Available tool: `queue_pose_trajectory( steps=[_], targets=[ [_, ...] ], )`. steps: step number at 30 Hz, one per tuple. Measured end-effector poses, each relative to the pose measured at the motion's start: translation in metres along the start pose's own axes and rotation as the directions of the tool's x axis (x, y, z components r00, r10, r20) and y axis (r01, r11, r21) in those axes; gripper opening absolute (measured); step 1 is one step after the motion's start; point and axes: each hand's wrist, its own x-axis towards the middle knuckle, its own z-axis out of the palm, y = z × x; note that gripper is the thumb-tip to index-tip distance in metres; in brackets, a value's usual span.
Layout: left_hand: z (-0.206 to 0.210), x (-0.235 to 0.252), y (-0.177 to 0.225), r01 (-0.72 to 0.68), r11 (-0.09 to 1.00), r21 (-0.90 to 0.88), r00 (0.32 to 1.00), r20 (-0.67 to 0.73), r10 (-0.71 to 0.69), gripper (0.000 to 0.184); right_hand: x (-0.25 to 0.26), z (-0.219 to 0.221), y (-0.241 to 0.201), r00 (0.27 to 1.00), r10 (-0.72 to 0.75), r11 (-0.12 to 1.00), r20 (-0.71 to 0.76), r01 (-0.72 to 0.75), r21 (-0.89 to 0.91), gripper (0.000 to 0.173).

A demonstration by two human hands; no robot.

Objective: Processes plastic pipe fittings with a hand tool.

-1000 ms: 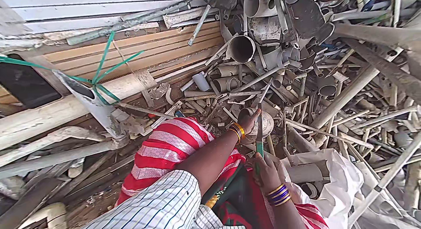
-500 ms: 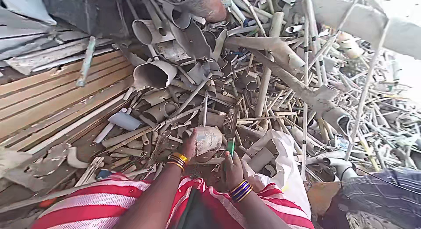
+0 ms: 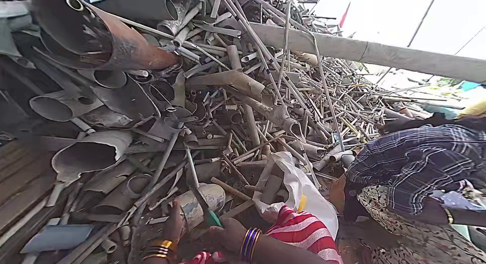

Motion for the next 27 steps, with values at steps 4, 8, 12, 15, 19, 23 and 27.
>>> queue_pose_trajectory(
  steps=[4,8,12,15,19,23,27],
  targets=[
    [-0.002,-0.003,-0.004,0.011,0.999,0.053,1.0,0.013,-0.011,0.064,-0.004,0.001,0.003,0.972,-0.073,0.994,-0.222,0.089,0.062,0.044],
    [-0.006,-0.006,-0.013,0.02,0.989,0.149,0.998,0.063,-0.029,0.068,-0.013,0.01,0.02,1.0,-0.024,0.994,0.009,0.025,-0.104,0.048],
    [-0.008,-0.016,-0.012,-0.025,0.991,0.128,0.996,0.086,0.014,0.063,-0.021,0.02,0.018,0.969,-0.06,0.983,-0.24,0.098,0.152,0.042],
    [-0.006,-0.024,-0.012,-0.016,0.99,0.142,0.998,0.061,0.007,0.064,-0.025,0.026,0.018,0.997,0.056,0.995,-0.052,-0.06,-0.08,0.046],
    [-0.009,-0.023,-0.017,0.034,0.98,0.194,0.998,0.051,-0.045,0.072,-0.031,0.027,0.017,0.989,-0.019,1.0,-0.15,0.015,-0.027,0.046],
    [-0.008,-0.021,-0.024,0.049,0.994,0.102,0.999,0.015,-0.051,0.072,-0.036,0.027,0.016,0.999,0.003,0.977,-0.037,-0.01,-0.211,0.051],
    [-0.011,-0.016,-0.032,0.068,0.994,0.082,0.997,-0.042,-0.065,0.072,-0.043,0.032,0.015,0.988,-0.009,0.994,-0.156,-0.008,-0.107,0.049]
  ],
)
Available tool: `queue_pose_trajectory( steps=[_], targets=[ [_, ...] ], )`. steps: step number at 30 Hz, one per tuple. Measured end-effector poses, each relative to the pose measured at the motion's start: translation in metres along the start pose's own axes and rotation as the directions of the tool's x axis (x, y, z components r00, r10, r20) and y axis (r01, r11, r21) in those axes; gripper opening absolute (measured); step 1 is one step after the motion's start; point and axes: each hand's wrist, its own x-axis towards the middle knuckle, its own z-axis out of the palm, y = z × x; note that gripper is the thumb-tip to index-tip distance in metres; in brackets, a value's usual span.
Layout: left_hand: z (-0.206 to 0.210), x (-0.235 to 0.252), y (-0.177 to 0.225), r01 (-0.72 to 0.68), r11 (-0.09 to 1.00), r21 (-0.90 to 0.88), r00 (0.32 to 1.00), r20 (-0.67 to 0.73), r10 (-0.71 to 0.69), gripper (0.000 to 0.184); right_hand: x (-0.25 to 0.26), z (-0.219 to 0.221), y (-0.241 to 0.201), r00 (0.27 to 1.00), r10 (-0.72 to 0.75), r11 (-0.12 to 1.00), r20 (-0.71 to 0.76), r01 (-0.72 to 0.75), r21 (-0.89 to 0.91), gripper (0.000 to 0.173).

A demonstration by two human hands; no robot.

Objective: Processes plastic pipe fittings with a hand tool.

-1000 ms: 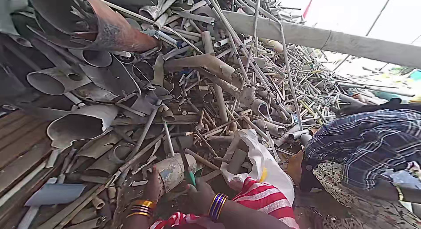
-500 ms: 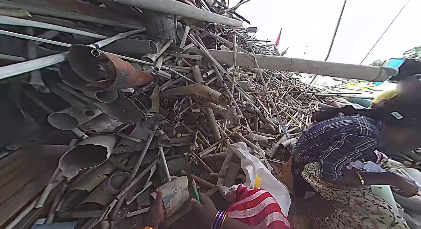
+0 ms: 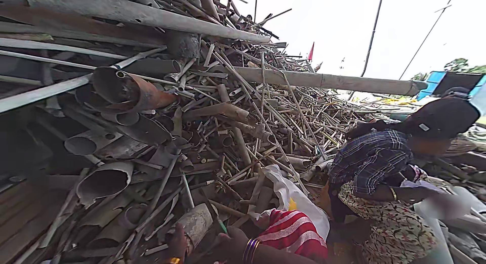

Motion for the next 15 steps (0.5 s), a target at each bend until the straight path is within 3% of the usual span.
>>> queue_pose_trajectory(
  steps=[1,4,8,12,15],
  targets=[
    [-0.0007,-0.0002,-0.0004,0.006,1.0,-0.009,1.0,-0.01,-0.006,0.073,-0.0017,-0.0006,-0.0015,1.0,0.026,0.999,-0.014,-0.026,-0.022,0.05],
    [-0.0015,-0.0002,0.0002,0.024,1.0,-0.011,0.999,-0.045,-0.024,0.075,-0.0028,-0.0006,0.0044,0.989,0.03,0.986,0.146,-0.005,-0.169,0.05],
    [-0.0029,0.0035,-0.0038,0.037,0.999,-0.022,0.999,-0.038,-0.038,0.075,-0.0059,-0.0074,0.0029,0.999,-0.026,0.998,-0.039,0.028,0.05,0.047],
    [-0.0037,0.003,-0.0041,0.035,0.999,-0.003,0.999,-0.007,-0.035,0.076,-0.0087,-0.0059,0.006,0.989,0.008,0.985,0.151,0.018,-0.172,0.048],
    [-0.0033,0.0046,-0.0055,0.03,1.0,-0.007,1.0,-0.006,-0.03,0.076,-0.006,-0.0101,0.0055,0.998,-0.049,0.997,-0.036,0.051,0.058,0.046]
  ],
)
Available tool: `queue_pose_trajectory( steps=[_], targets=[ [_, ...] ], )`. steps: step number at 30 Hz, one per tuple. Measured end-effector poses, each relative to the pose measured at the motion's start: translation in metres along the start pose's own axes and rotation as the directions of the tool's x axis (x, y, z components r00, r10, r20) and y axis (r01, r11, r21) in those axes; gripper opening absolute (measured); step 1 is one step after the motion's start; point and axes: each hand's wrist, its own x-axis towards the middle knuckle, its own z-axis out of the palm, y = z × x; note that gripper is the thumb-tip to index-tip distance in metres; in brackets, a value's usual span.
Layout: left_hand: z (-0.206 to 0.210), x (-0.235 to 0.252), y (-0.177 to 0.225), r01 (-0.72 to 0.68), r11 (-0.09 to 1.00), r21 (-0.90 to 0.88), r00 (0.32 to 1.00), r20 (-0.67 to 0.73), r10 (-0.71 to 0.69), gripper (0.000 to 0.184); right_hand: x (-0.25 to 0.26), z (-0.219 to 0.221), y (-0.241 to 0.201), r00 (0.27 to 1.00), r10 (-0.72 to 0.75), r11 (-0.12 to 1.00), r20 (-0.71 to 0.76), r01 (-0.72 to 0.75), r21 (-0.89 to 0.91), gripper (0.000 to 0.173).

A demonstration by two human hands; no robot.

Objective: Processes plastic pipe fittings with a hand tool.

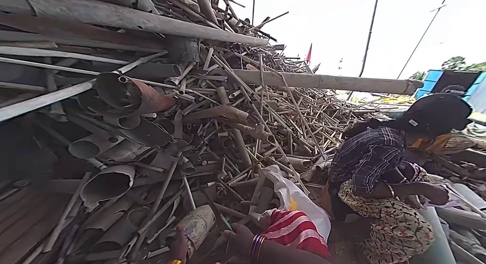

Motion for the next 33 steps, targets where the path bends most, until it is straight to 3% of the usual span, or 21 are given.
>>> queue_pose_trajectory(
  steps=[1,4,5,8,9,12,17,20,24,27,28,31,33],
  targets=[
    [0.0,-0.001,0.0,-0.003,1.0,0.004,1.0,-0.001,0.003,0.076,0.0,-0.001,-0.001,1.0,0.001,1.0,-0.026,0.0,0.019,0.046],
    [0.0,-0.002,0.0,0.001,1.0,0.008,1.0,0.001,-0.001,0.076,0.001,-0.001,0.002,0.981,0.054,0.978,0.188,-0.014,-0.209,0.048],
    [0.0,-0.002,0.001,0.0,1.0,-0.015,1.0,-0.001,0.0,0.075,0.001,-0.001,0.002,0.979,0.045,0.98,0.198,-0.005,-0.199,0.047],
    [0.001,0.001,-0.001,0.002,0.999,-0.033,1.0,-0.022,-0.003,0.075,-0.001,-0.005,-0.006,1.0,-0.011,1.0,-0.009,0.011,0.011,0.046],
    [0.002,0.001,-0.001,0.009,1.0,-0.021,1.0,-0.027,-0.01,0.075,0.0,-0.004,-0.007,1.0,0.007,1.0,-0.019,-0.007,0.008,0.046],
    [0.003,0.003,-0.001,0.026,1.0,-0.001,0.999,-0.032,-0.026,0.077,0.001,-0.002,-0.006,0.977,0.045,0.969,0.209,0.008,-0.245,0.05],
    [0.003,0.003,-0.001,-0.011,1.0,0.006,1.0,-0.019,0.011,0.073,0.01,-0.01,-0.005,1.0,0.024,1.0,0.004,-0.024,-0.003,0.047],
    [0.004,0.005,-0.001,-0.003,1.0,-0.031,0.999,-0.039,0.002,0.074,0.004,-0.005,-0.001,0.98,0.031,0.983,0.197,0.006,-0.182,0.048],
    [0.006,0.008,0.002,0.008,1.0,-0.025,0.999,-0.039,-0.009,0.073,0.006,-0.003,0.003,0.999,0.009,1.0,0.04,-0.008,-0.012,0.046],
    [0.009,0.007,0.003,0.008,0.999,-0.034,0.998,-0.065,-0.01,0.074,0.002,-0.01,0.003,0.982,0.02,0.989,0.19,0.009,-0.149,0.048],
    [0.01,0.007,0.004,0.01,0.999,-0.034,0.998,-0.065,-0.012,0.074,0.002,-0.01,0.006,0.983,-0.004,0.993,0.183,0.026,-0.116,0.047],
    [0.01,0.006,0.006,-0.009,0.999,-0.033,0.998,-0.068,0.007,0.071,0.011,-0.006,0.015,0.999,-0.014,0.988,-0.035,0.019,0.152,0.042],
    [0.011,0.003,0.007,-0.017,1.0,-0.021,0.998,-0.06,0.016,0.072,0.01,-0.007,0.015,0.999,0.048,0.99,0.024,-0.05,0.129,0.044]
  ],
)
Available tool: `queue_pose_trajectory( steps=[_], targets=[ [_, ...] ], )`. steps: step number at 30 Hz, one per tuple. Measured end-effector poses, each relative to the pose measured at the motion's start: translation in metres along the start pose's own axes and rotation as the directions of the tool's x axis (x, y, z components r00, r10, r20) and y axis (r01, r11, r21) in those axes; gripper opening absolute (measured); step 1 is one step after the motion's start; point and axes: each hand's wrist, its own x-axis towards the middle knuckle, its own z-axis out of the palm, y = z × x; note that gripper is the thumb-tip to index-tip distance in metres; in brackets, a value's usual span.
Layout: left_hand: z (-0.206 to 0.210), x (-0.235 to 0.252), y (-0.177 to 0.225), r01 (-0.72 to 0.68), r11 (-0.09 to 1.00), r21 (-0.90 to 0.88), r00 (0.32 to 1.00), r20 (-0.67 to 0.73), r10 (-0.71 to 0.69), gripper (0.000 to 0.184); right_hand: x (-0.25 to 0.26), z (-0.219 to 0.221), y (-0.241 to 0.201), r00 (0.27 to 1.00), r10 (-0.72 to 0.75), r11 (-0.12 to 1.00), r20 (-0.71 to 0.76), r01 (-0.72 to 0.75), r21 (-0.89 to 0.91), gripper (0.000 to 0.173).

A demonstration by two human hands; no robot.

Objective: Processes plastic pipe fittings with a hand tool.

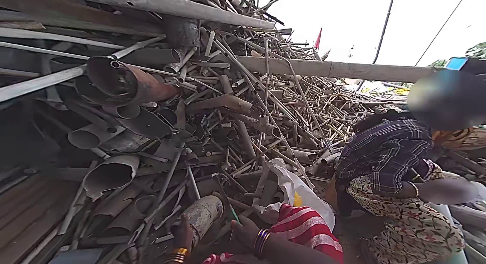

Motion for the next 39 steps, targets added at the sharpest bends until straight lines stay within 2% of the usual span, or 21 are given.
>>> queue_pose_trajectory(
  steps=[2,3,5,7,9,11,12,15,16,20,23,24,25,27,28,30,32,33,34,37,39],
  targets=[
    [-0.001,-0.002,0.003,0.009,1.0,0.013,1.0,0.01,-0.009,0.074,-0.002,0.004,0.004,0.984,0.024,0.988,0.178,0.004,-0.153,0.047],
    [-0.001,-0.004,0.004,0.016,1.0,0.026,1.0,0.001,-0.016,0.074,-0.001,0.007,0.007,0.98,-0.007,0.986,0.201,0.041,-0.164,0.047],
    [-0.002,-0.003,0.005,0.007,1.0,0.03,1.0,-0.001,-0.007,0.071,0.002,0.008,0.008,0.99,-0.104,0.993,0.095,0.109,-0.041,0.046],
    [-0.003,-0.003,0.005,0.009,0.999,0.051,1.0,-0.006,-0.008,0.071,0.007,0.009,0.004,0.994,-0.109,0.994,-0.031,0.11,0.028,0.043],
    [-0.003,-0.005,0.011,0.024,0.998,0.052,1.0,-0.017,-0.023,0.071,0.009,0.007,0.001,0.997,-0.029,0.997,0.07,0.034,-0.071,0.047],
    [-0.004,-0.006,0.014,0.036,0.998,0.052,0.999,-0.027,-0.035,0.071,0.006,0.01,0.001,0.974,-0.005,0.981,0.225,0.048,-0.188,0.048],
    [-0.005,-0.007,0.014,0.037,0.997,0.062,0.999,-0.021,-0.036,0.072,0.002,0.013,0.001,0.976,-0.029,0.985,0.218,0.066,-0.162,0.047],
    [-0.007,-0.009,0.014,0.046,0.996,0.072,0.999,0.003,-0.046,0.072,-0.001,0.015,-0.005,0.994,-0.106,0.994,0.016,0.105,0.024,0.041],
    [-0.008,-0.01,0.015,0.057,0.995,0.087,0.998,0.008,-0.058,0.072,0.001,0.016,-0.005,0.995,-0.101,0.995,-0.02,0.101,0.016,0.041],
    [-0.012,-0.009,0.02,0.092,0.988,0.123,0.994,0.055,-0.099,0.074,0.0,0.017,-0.005,0.978,0.01,0.992,0.207,0.016,-0.123,0.041],
    [-0.008,-0.006,0.025,0.071,0.988,0.139,0.993,0.088,-0.084,0.073,-0.001,0.012,-0.013,0.995,-0.096,0.995,0.015,0.096,-0.003,0.038],
    [-0.007,-0.006,0.028,0.052,0.991,0.122,0.992,0.104,-0.065,0.071,0.002,0.006,-0.019,0.994,-0.108,0.992,-0.024,0.106,-0.072,0.039],
    [-0.006,-0.007,0.032,0.035,0.994,0.099,0.991,0.124,-0.047,0.069,0.002,-0.002,-0.027,0.998,-0.061,0.98,0.015,0.063,-0.188,0.043],
    [-0.004,-0.005,0.037,0.026,0.995,0.098,0.988,0.15,-0.041,0.067,0.006,-0.015,-0.041,0.976,0.099,0.898,0.196,-0.003,-0.44,0.046],
    [-0.002,-0.002,0.036,0.015,0.995,0.101,0.988,0.152,-0.031,0.066,0.01,-0.021,-0.045,0.965,0.122,0.879,0.232,0.004,-0.476,0.046],
    [0.001,0.005,0.037,-0.026,0.983,0.181,0.989,0.151,-0.001,0.065,0.02,-0.034,-0.045,0.985,0.028,0.918,0.171,0.043,-0.395,0.041],
    [0.005,0.008,0.039,-0.05,0.969,0.242,0.983,0.185,0.004,0.065,0.029,-0.04,-0.038,0.996,-0.088,0.982,0.008,0.088,-0.169,0.04],
    [0.005,0.009,0.039,-0.051,0.971,0.233,0.979,0.202,0.003,0.064,0.034,-0.038,-0.035,0.994,-0.09,0.988,-0.056,0.082,-0.129,0.039],
    [0.004,0.01,0.039,-0.034,0.98,0.194,0.977,0.214,-0.009,0.063,0.038,-0.035,-0.032,0.995,-0.07,0.984,-0.071,0.058,-0.168,0.039],
    [0.003,0.015,0.037,0.101,0.992,-0.082,0.971,0.227,-0.08,0.058,0.045,-0.021,-0.026,0.994,0.076,0.921,0.076,-0.041,-0.387,0.039],
    [-0.001,0.018,0.036,0.219,0.924,-0.312,0.962,0.23,-0.151,0.055,0.048,-0.016,-0.022,0.993,0.085,0.889,0.077,-0.041,-0.456,0.039]
  ],
)
